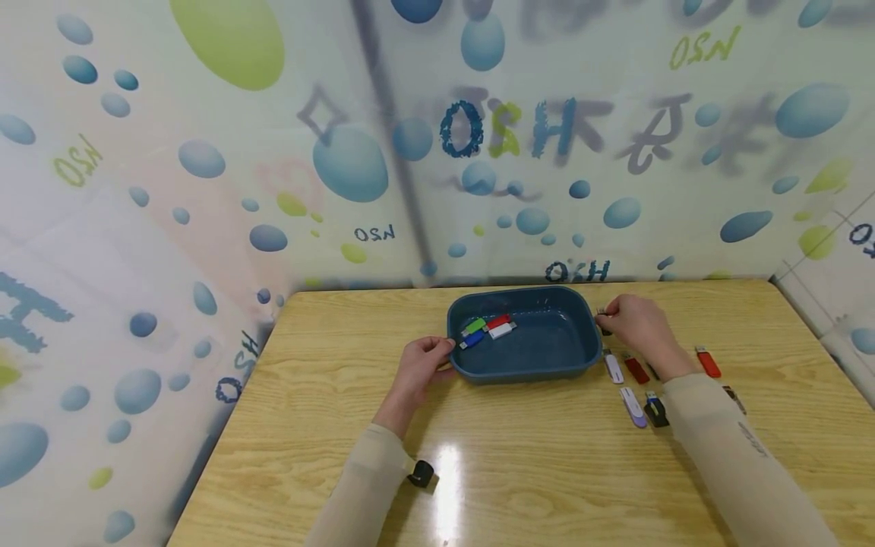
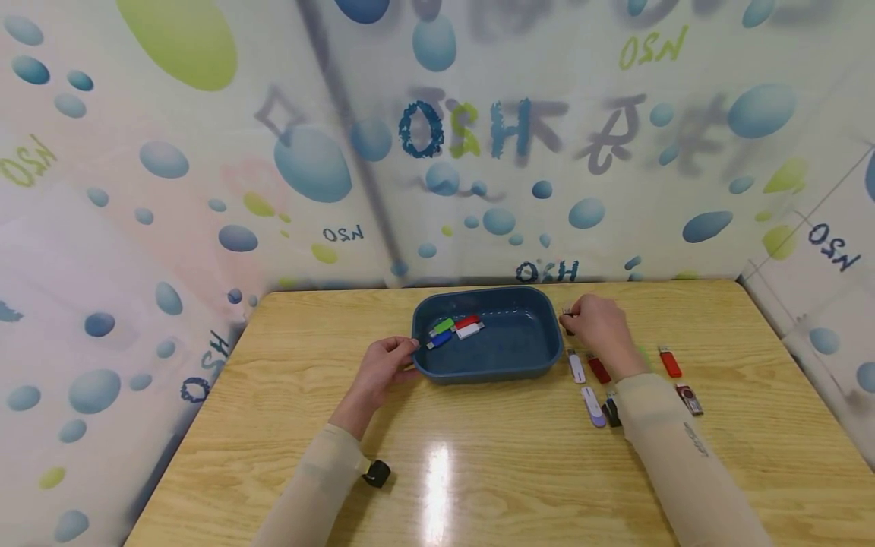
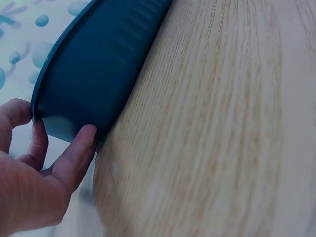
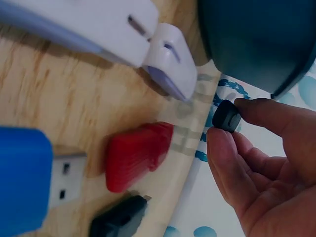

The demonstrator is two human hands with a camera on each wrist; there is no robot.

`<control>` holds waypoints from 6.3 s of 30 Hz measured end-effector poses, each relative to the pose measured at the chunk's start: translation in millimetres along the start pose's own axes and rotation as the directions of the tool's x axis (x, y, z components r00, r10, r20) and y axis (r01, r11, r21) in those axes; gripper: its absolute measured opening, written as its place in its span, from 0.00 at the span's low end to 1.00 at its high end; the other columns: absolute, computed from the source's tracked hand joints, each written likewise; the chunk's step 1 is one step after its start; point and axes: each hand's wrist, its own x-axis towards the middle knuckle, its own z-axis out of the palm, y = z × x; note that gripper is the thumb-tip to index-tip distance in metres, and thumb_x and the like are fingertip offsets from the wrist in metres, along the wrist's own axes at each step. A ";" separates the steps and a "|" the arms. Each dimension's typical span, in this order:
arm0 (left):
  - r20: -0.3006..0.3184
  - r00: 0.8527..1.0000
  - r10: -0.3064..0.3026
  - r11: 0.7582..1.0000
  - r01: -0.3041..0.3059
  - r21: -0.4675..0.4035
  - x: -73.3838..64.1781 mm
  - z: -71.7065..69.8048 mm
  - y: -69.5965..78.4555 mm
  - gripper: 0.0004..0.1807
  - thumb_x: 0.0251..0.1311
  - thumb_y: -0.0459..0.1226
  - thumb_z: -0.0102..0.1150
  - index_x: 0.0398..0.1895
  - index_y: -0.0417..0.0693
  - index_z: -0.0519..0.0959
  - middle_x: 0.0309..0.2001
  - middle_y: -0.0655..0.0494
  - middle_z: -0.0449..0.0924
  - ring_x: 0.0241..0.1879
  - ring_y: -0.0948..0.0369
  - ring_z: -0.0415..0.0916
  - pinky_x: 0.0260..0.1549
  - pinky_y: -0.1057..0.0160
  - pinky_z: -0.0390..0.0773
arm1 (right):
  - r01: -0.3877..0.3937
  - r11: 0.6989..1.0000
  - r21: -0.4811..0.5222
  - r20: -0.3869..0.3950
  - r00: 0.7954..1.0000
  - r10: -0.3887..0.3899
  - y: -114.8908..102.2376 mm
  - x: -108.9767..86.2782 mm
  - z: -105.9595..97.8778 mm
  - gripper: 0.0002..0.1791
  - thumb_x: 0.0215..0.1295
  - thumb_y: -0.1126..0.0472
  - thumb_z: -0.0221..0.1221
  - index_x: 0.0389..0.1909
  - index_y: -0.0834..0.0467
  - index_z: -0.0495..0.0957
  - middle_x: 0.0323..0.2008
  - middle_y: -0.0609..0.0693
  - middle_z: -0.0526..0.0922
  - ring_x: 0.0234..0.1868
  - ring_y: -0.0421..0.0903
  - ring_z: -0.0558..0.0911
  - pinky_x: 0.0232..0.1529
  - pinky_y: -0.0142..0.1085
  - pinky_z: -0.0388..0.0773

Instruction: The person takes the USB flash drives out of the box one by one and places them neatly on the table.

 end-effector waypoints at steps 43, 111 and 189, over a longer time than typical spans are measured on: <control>0.018 1.000 0.001 1.000 -0.001 -0.016 0.2 2.4 -0.4 0.14 0.71 0.38 0.62 0.47 0.33 0.79 0.46 0.43 0.82 0.41 0.59 0.82 0.43 0.56 0.88 | -0.052 0.996 -0.071 0.131 0.989 0.061 3.5 10.0 10.9 0.22 0.72 0.61 0.55 0.15 0.58 0.74 0.14 0.46 0.66 0.17 0.44 0.68 0.20 0.33 0.63; 0.017 1.000 0.002 1.000 -0.002 -0.002 -3.9 0.0 -0.1 0.15 0.72 0.40 0.62 0.48 0.34 0.79 0.48 0.42 0.81 0.45 0.55 0.83 0.46 0.54 0.88 | 0.245 0.962 -0.121 0.189 0.957 -0.220 -125.4 11.7 78.8 0.22 0.75 0.54 0.60 0.64 0.60 0.80 0.55 0.62 0.80 0.53 0.58 0.79 0.53 0.57 0.81; 0.019 1.000 0.023 1.000 -0.023 -0.002 -3.6 0.5 0.1 0.14 0.72 0.39 0.61 0.47 0.33 0.78 0.48 0.40 0.82 0.45 0.55 0.84 0.45 0.53 0.88 | 0.142 0.989 0.049 -0.035 0.989 -0.141 -69.1 -24.7 2.3 0.18 0.72 0.58 0.61 0.52 0.69 0.78 0.41 0.59 0.83 0.37 0.53 0.80 0.40 0.50 0.80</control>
